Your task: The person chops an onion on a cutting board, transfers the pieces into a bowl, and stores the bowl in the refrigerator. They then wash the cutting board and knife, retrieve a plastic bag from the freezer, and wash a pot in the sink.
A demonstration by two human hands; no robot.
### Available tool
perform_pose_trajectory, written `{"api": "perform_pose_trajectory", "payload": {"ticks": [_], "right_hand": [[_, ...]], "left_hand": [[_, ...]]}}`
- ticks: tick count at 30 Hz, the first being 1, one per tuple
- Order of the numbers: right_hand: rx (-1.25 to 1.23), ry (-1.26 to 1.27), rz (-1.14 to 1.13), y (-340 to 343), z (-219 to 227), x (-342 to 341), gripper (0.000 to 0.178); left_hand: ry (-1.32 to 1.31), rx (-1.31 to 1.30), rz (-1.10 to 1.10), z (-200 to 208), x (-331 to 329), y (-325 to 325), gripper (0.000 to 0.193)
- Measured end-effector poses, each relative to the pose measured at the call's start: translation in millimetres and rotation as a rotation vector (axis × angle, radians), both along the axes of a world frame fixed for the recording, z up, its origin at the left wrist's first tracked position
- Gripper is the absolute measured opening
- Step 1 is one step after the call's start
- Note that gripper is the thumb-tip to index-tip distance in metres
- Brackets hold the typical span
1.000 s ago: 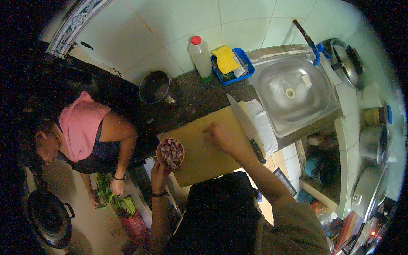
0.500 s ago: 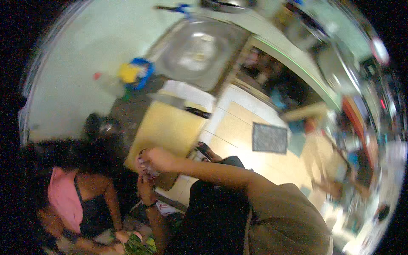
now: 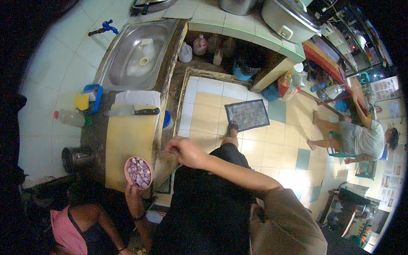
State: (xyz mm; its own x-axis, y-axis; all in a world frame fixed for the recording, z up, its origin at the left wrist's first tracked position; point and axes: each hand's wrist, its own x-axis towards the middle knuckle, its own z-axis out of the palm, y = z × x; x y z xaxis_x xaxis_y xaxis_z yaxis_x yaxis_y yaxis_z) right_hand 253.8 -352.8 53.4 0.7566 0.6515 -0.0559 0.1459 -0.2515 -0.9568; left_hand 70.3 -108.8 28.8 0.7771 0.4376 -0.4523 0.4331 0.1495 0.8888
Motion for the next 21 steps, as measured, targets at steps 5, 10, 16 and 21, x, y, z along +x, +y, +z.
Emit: {"api": "perform_pose_trajectory", "payload": {"ticks": [5,10,16,21], "right_hand": [[0.026,0.022,0.022,-49,30,20,0.021],[0.102,0.025,0.155,-33,42,40,0.016],[-0.035,-0.371,0.736,-35,76,65,0.023],[0.02,-0.12,0.97,-117,129,74,0.024]], "left_hand": [[0.025,-0.134,0.099,4,34,-34,0.024],[-0.033,-0.207,0.16,-3,52,-76,0.027],[-0.106,-0.012,0.399,6,45,-185,0.035],[-0.216,-0.065,0.865,36,32,-343,0.038]]}}
